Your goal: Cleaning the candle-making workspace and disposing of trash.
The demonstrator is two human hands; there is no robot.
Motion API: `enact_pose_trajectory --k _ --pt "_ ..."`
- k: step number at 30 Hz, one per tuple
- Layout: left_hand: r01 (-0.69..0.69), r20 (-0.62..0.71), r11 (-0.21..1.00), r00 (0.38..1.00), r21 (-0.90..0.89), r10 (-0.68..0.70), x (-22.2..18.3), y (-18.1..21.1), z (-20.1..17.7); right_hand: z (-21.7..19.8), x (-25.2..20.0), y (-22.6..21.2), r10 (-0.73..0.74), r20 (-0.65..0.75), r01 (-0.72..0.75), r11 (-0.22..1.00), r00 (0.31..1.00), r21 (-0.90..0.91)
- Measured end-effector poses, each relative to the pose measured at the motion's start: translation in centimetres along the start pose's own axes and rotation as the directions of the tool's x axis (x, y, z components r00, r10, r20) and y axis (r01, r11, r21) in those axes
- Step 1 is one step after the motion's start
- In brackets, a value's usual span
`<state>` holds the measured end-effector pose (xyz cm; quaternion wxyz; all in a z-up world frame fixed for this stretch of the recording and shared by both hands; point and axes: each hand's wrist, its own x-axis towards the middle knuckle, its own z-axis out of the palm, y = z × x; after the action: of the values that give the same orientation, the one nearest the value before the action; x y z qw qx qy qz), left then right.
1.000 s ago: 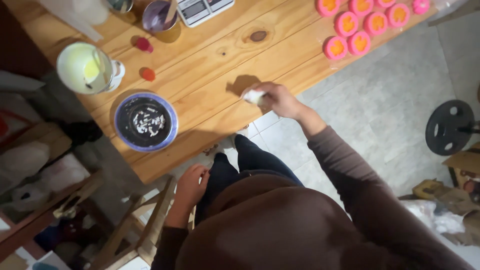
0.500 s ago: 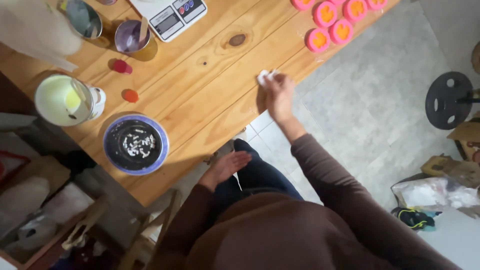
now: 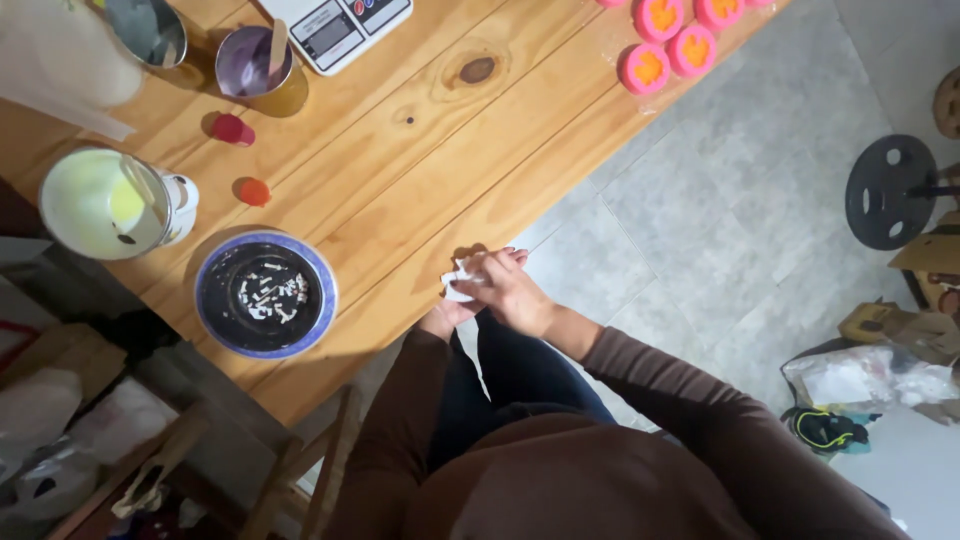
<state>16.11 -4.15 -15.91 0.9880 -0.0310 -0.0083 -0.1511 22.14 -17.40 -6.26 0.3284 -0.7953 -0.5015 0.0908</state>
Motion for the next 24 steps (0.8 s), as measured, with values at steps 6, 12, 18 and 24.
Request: enact_pose_trajectory --k 6,12,18,24 --pt "0.111 -0.301 0.973 0.939 -0.201 -0.169 -0.6 -0.2 -2.2 -2.6 2.1 8.2 0.676 -0.173 -0.067 0.314 0.716 0.947" --pt "0.057 -0.385 0.973 0.912 -0.223 -0.142 -0.6 0.0 -0.5 -3.6 7.3 13.0 -0.026 -0.637 -0.200 0.939 0.771 -0.281" --pt "0.002 -0.416 0.972 0.904 -0.237 -0.104 -1.5 -0.9 -6.4 -0.8 7.0 2.2 -0.087 -0.193 0.068 0.992 0.977 -0.102" --pt "0.081 -0.212 0.995 0.975 0.053 -0.068 -2.4 -2.1 -8.7 -0.3 0.1 -1.7 -0.173 -0.019 0.174 0.982 0.985 0.074"
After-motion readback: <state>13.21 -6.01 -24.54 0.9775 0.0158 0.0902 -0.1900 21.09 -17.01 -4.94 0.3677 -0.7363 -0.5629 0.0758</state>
